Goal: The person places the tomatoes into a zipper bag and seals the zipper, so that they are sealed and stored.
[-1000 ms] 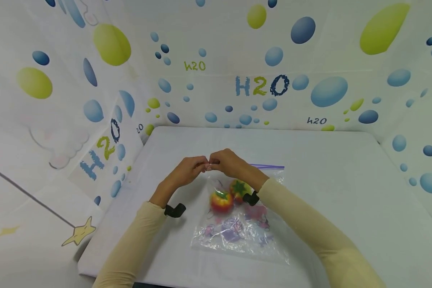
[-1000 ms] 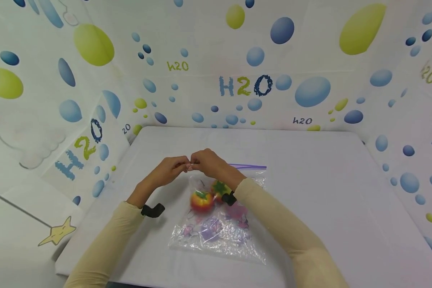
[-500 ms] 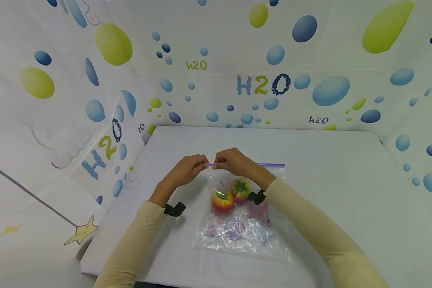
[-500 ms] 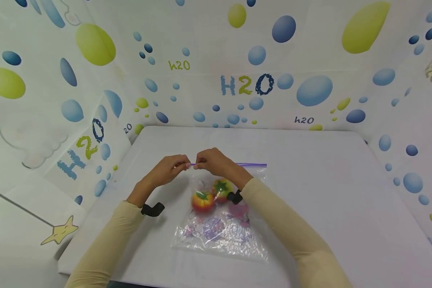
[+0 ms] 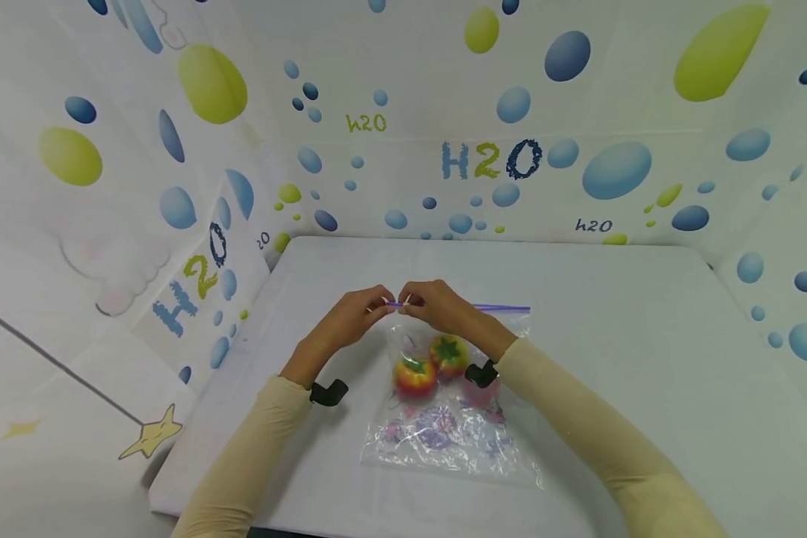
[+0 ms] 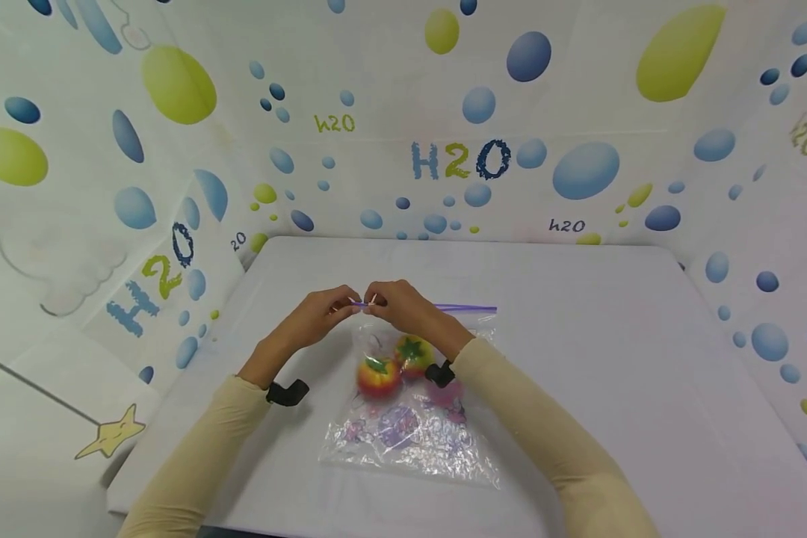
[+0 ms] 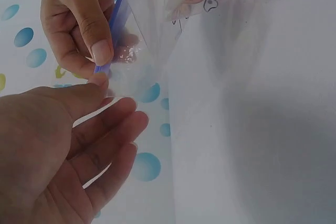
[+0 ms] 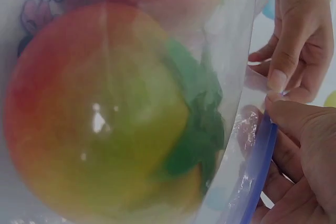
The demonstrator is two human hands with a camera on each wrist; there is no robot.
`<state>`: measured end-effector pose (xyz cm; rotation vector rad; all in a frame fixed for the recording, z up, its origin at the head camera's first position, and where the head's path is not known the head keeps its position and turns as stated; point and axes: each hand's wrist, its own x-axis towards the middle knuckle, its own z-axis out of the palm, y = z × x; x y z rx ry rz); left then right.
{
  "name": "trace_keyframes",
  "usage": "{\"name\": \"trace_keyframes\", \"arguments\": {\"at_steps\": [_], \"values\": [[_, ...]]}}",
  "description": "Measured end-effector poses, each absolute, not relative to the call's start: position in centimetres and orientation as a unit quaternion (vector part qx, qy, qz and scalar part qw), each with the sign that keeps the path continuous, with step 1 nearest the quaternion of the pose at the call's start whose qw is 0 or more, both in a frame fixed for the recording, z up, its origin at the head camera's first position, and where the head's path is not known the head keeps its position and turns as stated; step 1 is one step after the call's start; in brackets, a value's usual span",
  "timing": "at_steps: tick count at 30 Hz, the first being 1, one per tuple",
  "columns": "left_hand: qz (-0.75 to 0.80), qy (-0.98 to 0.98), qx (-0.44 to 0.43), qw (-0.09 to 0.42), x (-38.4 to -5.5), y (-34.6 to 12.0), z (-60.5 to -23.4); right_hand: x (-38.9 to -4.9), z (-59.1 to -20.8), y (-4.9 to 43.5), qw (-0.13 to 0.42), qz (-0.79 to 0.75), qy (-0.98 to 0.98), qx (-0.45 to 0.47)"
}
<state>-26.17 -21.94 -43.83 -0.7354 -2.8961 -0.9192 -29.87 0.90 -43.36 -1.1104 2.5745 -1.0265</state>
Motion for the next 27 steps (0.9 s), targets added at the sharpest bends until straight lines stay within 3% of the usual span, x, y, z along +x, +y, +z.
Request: {"name": "trace_keyframes", "arguments": {"at_steps": [11, 20, 27], "values": [[-0.295, -0.925, -0.239, 0.001, -26.3, -21.6, -43.6, -29.8, -43.6, 0.9, 0.051, -0.333, 0.85, -0.405], [-0.284, -0.918, -0.274, 0.035, -26.3, -22.1, -43.5, -29.8, -43.1, 1.9, 0.052, -0.317, 0.85, -0.417], [-0.287, -0.924, -0.252, 0.034, -26.1, -22.7, -43.5, -29.9, -43.1, 4.1, 0.066, -0.314, 0.857, -0.404]]}}
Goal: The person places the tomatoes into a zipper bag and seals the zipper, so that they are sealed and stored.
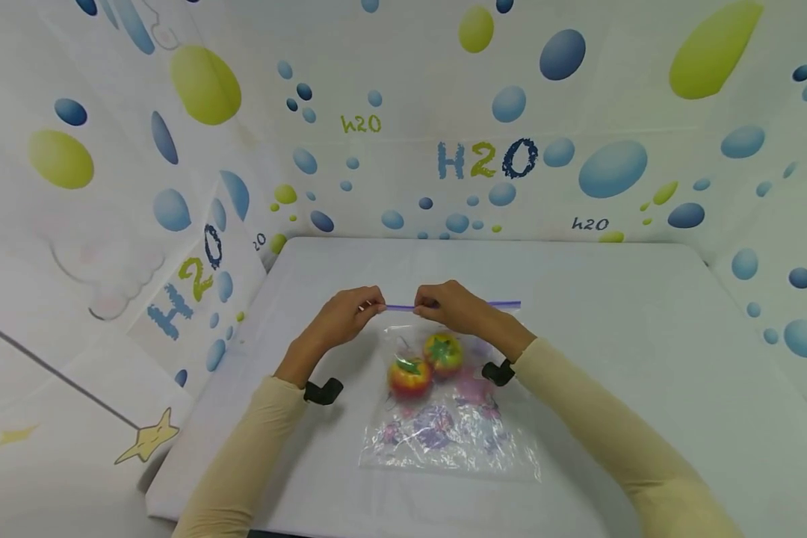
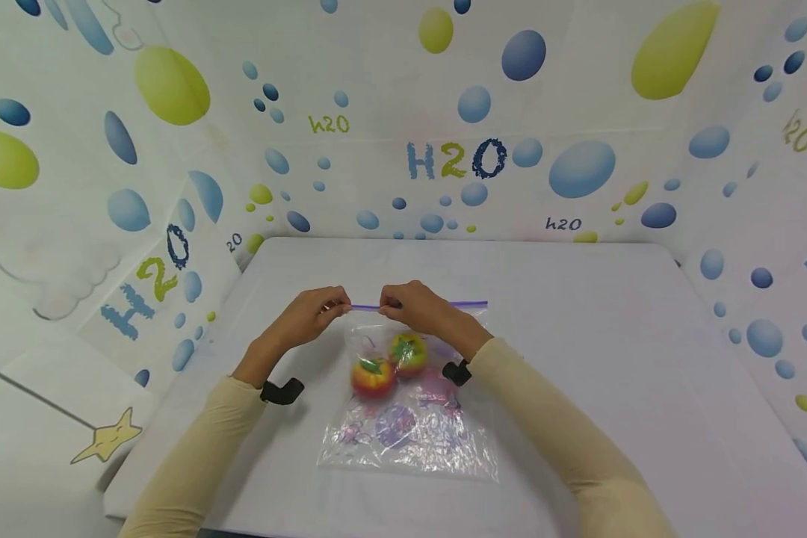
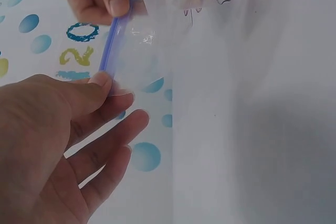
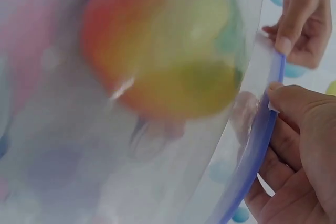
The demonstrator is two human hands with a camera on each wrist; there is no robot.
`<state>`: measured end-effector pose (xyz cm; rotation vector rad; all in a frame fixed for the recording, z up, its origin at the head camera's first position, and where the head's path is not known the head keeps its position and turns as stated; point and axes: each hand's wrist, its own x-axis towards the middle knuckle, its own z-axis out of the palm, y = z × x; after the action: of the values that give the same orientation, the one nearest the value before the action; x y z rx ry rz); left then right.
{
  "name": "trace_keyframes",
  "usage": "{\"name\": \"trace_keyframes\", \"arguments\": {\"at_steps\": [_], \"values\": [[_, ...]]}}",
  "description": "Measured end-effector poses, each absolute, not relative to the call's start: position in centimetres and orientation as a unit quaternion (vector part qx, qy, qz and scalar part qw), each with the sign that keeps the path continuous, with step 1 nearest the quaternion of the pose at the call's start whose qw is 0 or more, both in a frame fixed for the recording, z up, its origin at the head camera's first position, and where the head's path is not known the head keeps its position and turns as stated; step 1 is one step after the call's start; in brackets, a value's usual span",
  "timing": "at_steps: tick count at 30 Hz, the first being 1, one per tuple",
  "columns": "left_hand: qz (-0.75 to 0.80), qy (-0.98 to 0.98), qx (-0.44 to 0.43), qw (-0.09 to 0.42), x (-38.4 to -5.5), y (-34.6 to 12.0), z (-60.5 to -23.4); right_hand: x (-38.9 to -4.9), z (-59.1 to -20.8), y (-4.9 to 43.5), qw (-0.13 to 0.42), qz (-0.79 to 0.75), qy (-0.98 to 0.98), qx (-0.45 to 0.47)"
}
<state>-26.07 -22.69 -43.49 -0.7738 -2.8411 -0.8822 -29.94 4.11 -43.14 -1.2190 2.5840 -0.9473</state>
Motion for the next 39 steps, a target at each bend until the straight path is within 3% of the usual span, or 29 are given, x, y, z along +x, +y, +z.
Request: {"name": "trace_keyframes", "arguments": {"at_steps": [25, 39], "values": [[-0.291, -0.931, -0.219, 0.022, -26.6, -26.3, -44.9, -31.5, -43.6, 15.5, 0.079, -0.295, 0.895, -0.325], [-0.293, -0.939, -0.181, 0.009, -27.3, -25.8, -45.8, -31.4, -44.2, 16.1, 0.078, -0.291, 0.911, -0.283]]}}
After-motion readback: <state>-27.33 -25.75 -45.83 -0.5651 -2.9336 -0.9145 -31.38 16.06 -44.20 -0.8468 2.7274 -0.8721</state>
